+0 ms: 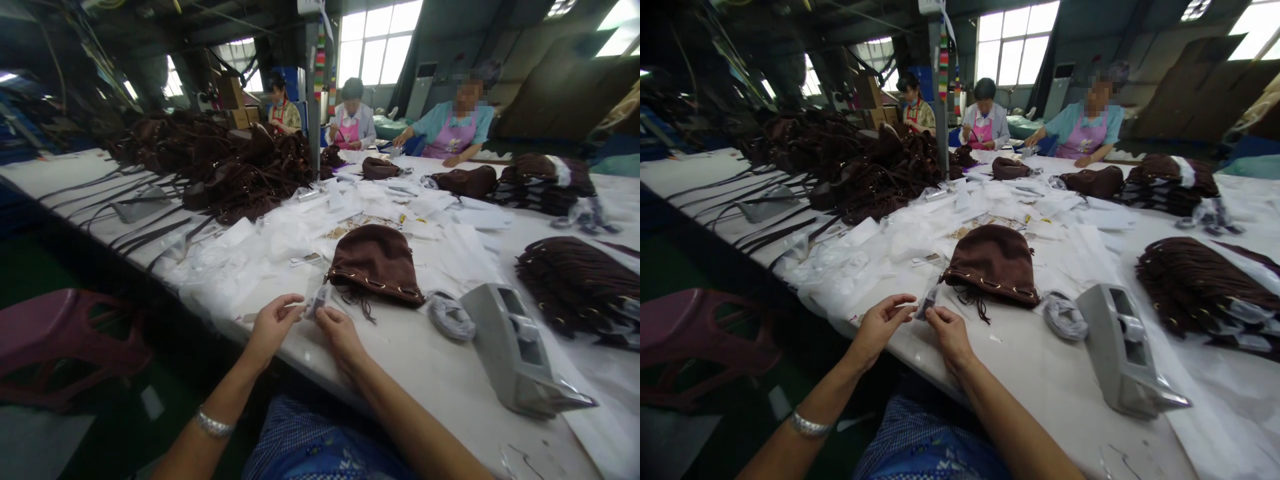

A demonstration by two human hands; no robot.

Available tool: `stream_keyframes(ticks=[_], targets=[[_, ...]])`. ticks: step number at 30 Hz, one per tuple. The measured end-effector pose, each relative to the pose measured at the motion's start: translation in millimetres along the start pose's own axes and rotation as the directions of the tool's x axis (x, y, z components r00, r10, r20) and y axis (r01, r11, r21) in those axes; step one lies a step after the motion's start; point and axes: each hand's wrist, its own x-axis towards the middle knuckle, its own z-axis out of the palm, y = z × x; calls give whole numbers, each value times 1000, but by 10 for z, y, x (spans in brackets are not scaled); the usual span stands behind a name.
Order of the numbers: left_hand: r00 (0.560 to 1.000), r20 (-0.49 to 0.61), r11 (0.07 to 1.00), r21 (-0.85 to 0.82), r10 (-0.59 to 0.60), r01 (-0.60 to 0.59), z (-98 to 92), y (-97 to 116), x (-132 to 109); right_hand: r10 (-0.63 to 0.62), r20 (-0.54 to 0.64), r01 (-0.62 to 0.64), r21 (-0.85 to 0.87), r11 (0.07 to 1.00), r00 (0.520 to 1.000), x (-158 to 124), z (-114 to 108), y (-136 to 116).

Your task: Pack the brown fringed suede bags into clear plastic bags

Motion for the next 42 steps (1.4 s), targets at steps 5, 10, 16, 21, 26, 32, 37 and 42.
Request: stream_keyframes(ticks=[5, 10, 16, 21, 26, 32, 37, 42], targets=[[993, 111, 998, 63, -38, 31, -22, 74, 56, 9, 81, -12, 28, 1000, 997, 22, -44, 23], [980, 148, 988, 90, -135, 123, -17, 83, 116, 18, 141, -32, 94, 995, 990, 45, -100, 47], [921, 213, 945, 58, -326, 322, -82, 87, 171, 0, 99, 4, -40, 999, 995, 27, -144, 100], [788, 401, 835, -91, -467, 542, -202, 98, 257, -19, 95, 25, -63, 998, 995, 19, -145, 114], [901, 197, 846, -314, -387, 431, -166, 41, 185, 0, 69, -2, 28, 1000, 998, 26, -141, 110], [989, 144, 997, 68, -33, 23, -48, -36, -42, -5, 110, -10, 131, 991, 994, 23, -120, 72], [996, 90, 983, 181, 27, -43, 54, -87, -41, 20, 77, -25, 68, 997, 997, 15, -122, 86], [997, -1, 981, 179, 72, -71, 127, -126, -33, -6, 61, 5, 10, 1000, 998, 16, -119, 115]])
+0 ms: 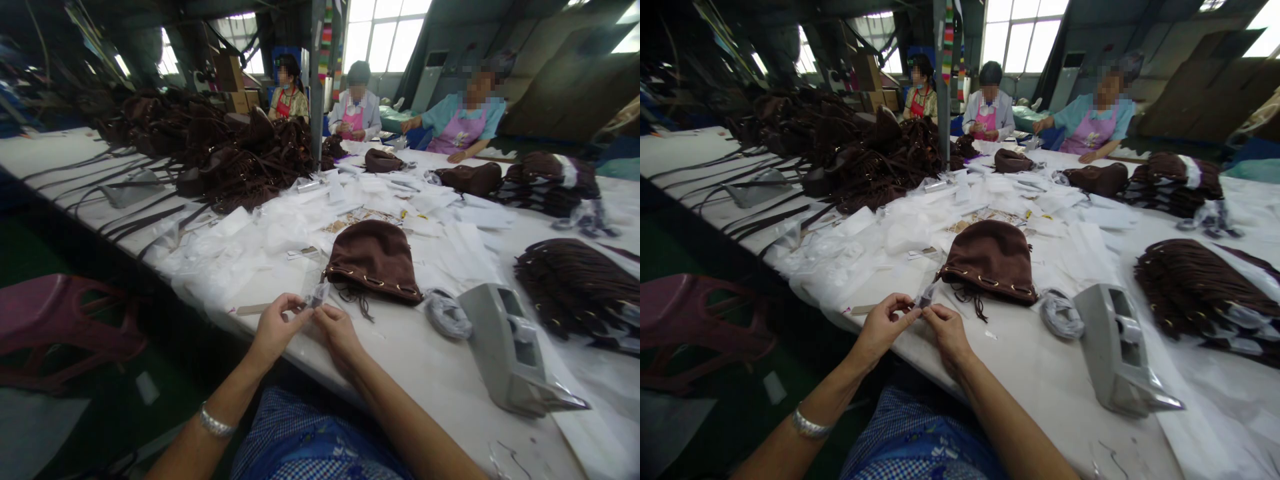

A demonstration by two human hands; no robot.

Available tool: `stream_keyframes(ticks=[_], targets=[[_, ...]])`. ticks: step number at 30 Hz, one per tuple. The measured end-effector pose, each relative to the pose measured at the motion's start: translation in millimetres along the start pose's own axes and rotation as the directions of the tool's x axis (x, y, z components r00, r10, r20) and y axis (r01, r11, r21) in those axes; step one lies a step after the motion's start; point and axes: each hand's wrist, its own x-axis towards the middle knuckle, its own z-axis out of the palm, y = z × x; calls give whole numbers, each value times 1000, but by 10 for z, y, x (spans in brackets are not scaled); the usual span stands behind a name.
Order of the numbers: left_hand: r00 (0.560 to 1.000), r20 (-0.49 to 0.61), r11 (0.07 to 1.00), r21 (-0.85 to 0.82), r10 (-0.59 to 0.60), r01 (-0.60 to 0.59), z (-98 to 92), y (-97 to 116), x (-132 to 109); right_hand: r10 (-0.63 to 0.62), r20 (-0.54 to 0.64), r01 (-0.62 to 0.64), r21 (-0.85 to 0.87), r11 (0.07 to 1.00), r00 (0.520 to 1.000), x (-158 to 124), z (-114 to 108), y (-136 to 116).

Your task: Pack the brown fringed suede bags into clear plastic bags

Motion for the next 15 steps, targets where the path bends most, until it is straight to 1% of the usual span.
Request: stream_keyframes(ticks=[2, 5, 8, 11, 14, 15], targets=[[999, -26, 999, -31, -44, 43, 13, -11, -8, -11, 11, 11, -30, 999, 1000, -1, 9, -13], [992, -32, 986, -123, -121, 117, 25, -27, -29, -31, 9, 32, -107, 994, 999, -6, 22, -43], [990, -31, 975, -178, -140, 132, 4, -24, -50, -41, -7, 40, -130, 991, 999, -10, 24, -56], [991, 10, 984, -121, -132, 133, -83, 15, -42, -28, 5, 28, -102, 994, 1000, -13, 16, -54], [994, 78, 997, 2, -78, 78, -179, 68, 2, -16, 27, 19, -85, 996, 999, -13, 11, -52], [995, 85, 998, 35, -60, 57, -193, 80, 19, -18, 25, 21, -91, 996, 1000, -12, 11, -50]])
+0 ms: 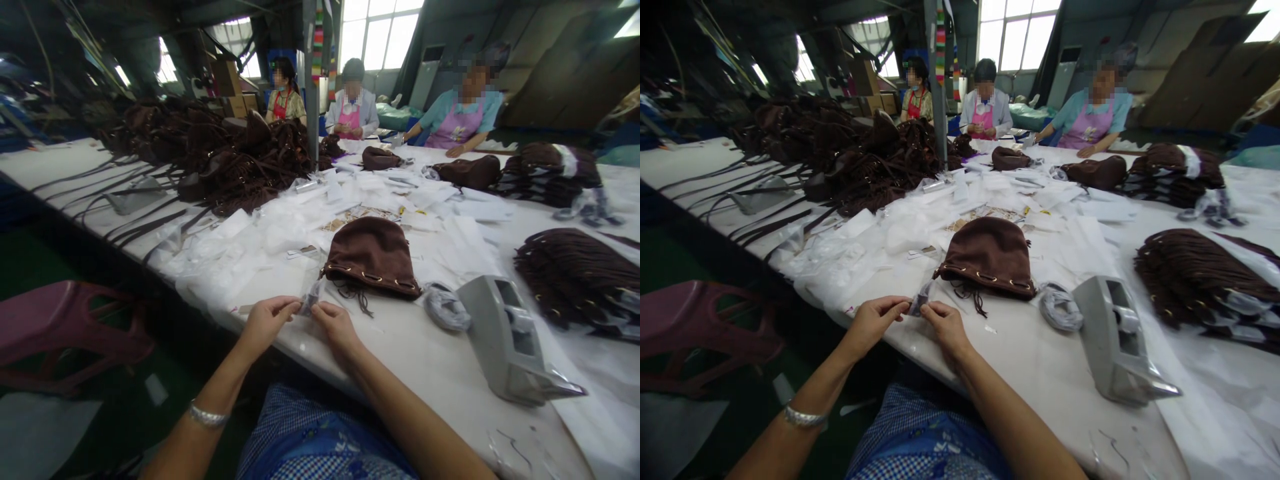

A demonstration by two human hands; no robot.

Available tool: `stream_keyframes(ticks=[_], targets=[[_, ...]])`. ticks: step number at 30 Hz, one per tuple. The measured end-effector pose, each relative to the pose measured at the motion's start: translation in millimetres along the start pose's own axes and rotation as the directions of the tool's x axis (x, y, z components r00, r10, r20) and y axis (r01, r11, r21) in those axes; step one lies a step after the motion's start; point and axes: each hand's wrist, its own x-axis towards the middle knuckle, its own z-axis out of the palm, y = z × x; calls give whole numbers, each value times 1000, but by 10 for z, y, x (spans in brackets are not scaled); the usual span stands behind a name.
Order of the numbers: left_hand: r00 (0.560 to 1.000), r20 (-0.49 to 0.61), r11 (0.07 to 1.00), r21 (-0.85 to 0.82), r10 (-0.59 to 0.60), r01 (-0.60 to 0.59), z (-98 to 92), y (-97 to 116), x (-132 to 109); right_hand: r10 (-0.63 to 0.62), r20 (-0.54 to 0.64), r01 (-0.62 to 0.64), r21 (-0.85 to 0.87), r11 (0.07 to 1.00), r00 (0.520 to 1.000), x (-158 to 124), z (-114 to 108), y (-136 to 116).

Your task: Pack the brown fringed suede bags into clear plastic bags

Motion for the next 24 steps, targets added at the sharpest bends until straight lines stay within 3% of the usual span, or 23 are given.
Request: stream_keyframes(ticks=[2, 7, 12, 16, 20, 24], targets=[[1000, -30, 1000, 8, -4, 5, 10, 10, 26, -13, -21, 12, -34, 999, 1000, 2, 1, 7], [974, -153, 962, -241, -169, 129, 174, -26, 1, -51, -95, 43, -84, 996, 994, 7, 14, 38], [986, -151, 965, -259, -70, 29, 261, -55, -88, -70, -82, 63, -91, 994, 994, -10, 45, -5], [980, -187, 965, -261, -65, 14, 236, -108, -71, -45, -18, 42, -125, 991, 999, -18, 51, -74], [980, -179, 966, -256, -81, 33, 126, -165, -11, 149, 93, -157, 82, 984, 984, -12, 7, -130], [985, -135, 966, -250, -105, 69, 39, -166, 18, 277, 163, -319, 374, 871, 947, -4, -82, -170]])
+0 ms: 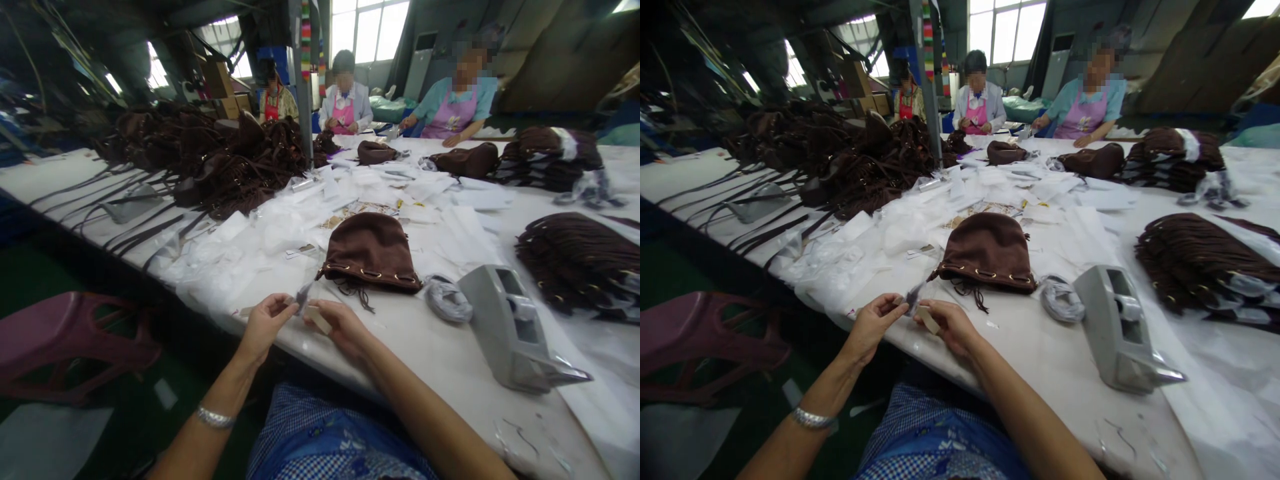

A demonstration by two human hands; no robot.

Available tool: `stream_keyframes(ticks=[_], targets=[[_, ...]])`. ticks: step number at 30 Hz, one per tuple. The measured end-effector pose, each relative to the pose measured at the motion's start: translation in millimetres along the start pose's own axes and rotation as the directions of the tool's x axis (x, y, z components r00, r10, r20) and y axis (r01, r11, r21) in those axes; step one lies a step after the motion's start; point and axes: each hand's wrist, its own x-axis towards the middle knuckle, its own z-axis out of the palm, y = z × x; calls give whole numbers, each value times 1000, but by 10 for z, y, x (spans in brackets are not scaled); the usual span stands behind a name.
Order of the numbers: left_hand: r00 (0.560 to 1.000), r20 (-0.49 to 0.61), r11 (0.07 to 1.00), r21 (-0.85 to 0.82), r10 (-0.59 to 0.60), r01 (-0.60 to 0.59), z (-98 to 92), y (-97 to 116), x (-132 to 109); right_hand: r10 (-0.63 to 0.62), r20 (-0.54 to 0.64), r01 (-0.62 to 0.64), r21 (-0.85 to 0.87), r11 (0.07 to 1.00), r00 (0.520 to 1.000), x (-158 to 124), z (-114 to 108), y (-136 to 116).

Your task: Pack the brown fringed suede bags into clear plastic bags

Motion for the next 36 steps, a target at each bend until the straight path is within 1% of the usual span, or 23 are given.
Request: stream_keyframes(ticks=[3, 6, 10, 12, 14, 18, 20, 22, 25, 28, 32, 36], targets=[[1000, 12, 1000, 0, -1, 1, -15, 18, 13, 64, 56, -69, 87, 994, 996, -10, -54, -50], [999, 33, 1000, -21, -14, 15, -34, 28, 43, 110, 92, -119, 104, 987, 990, -13, -87, -91], [997, 76, 998, -58, -34, 38, -61, 46, 90, 148, 73, -154, 89, 984, 986, 7, -79, -94], [996, 77, 997, -62, -36, 41, -57, 58, 101, 138, 47, -141, 87, 986, 989, 20, -42, -66], [997, 76, 997, -64, -27, 32, -44, 69, 100, 90, 16, -91, 83, 992, 996, 24, 19, -22], [994, 110, 999, -49, 27, -21, -18, 70, 78, -75, -67, 77, 22, 997, 995, 6, 185, 74], [993, 106, 998, -33, 60, -57, -8, 60, 61, -167, -133, 160, -66, 985, 977, -5, 255, 105], [993, 81, 996, -25, 85, -83, 3, 46, 41, -256, -186, 220, -195, 956, 949, -9, 296, 115], [993, 56, 995, 13, 99, -100, 20, 21, 15, -366, -209, 272, -373, 887, 907, -2, 303, 107], [991, 43, 989, 77, 126, -129, 35, -6, 1, -406, -202, 298, -415, 860, 891, 6, 280, 103], [986, 42, 975, 142, 164, -169, 40, -4, -24, -401, -164, 318, -379, 869, 901, 4, 248, 111], [987, 87, 977, 158, 134, -146, 21, 83, -94, -397, -115, 334, -363, 870, 911, -6, 207, 119]])
